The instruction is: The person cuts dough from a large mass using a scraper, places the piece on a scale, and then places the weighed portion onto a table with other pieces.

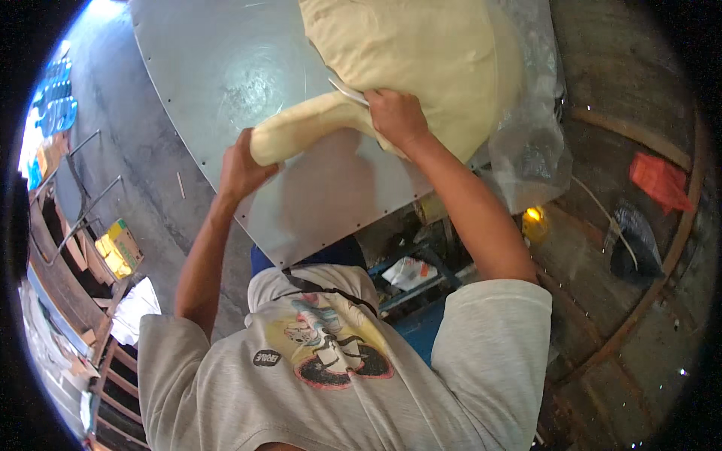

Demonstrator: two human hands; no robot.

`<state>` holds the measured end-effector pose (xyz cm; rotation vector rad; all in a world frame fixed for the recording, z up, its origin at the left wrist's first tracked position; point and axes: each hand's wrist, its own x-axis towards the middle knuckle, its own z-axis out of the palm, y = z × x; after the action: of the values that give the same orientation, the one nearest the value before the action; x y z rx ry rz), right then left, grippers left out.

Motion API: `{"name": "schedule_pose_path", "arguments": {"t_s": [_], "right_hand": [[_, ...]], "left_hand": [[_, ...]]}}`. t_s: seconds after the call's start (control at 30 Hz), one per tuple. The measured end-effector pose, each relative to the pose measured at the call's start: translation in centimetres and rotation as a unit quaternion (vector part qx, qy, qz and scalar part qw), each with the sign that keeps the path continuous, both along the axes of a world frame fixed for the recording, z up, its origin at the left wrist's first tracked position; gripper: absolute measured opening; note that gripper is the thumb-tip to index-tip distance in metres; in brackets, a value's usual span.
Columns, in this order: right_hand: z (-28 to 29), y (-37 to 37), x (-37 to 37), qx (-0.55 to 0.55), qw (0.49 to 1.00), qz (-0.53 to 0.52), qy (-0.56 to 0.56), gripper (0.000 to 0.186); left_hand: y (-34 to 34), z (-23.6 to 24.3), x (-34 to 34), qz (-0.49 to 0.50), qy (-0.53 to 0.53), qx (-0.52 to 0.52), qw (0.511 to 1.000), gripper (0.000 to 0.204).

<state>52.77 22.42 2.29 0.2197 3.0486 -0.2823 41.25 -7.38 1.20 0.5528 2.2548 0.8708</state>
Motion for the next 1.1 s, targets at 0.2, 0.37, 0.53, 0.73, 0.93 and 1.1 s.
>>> {"name": "schedule_pose_path", "arguments": {"t_s": [0.2, 0.37, 0.53, 0.73, 0.93, 1.1], "right_hand": [[0.2, 2.8, -4.2, -0.144, 0.985, -0.015, -0.088, 0.018], [2.5, 1.7, -2.1, -0.174, 0.984, 0.019, -0.023, 0.026], [10.4, 3.5, 6.2, -0.108, 0.993, 0.056, -0.009, 0.019], [4.1, 6.2, 10.0, -0.006, 0.993, 0.11, -0.041, 0.01], [-0.3, 5.4, 6.9, -0.039, 0.99, 0.123, -0.061, 0.012], [-1.3, 6.9, 3.2, -0.141, 0.983, 0.053, -0.103, 0.029]], "left_hand": [[-0.1, 6.6, 7.6, -0.034, -0.249, 0.146, 0.957, 0.058], [-3.8, 11.1, 12.9, -0.106, -0.22, 0.155, 0.957, 0.059], [-6.4, 5.8, 14.1, -0.036, -0.118, 0.009, 0.992, 0.051], [-6.8, 2.3, 15.5, 0.06, -0.097, 0.052, 0.992, 0.053], [-6.0, 2.7, 17.9, 0.173, -0.114, 0.089, 0.974, 0.057], [-3.3, 2.0, 17.0, 0.289, -0.19, 0.221, 0.912, 0.056]]}}
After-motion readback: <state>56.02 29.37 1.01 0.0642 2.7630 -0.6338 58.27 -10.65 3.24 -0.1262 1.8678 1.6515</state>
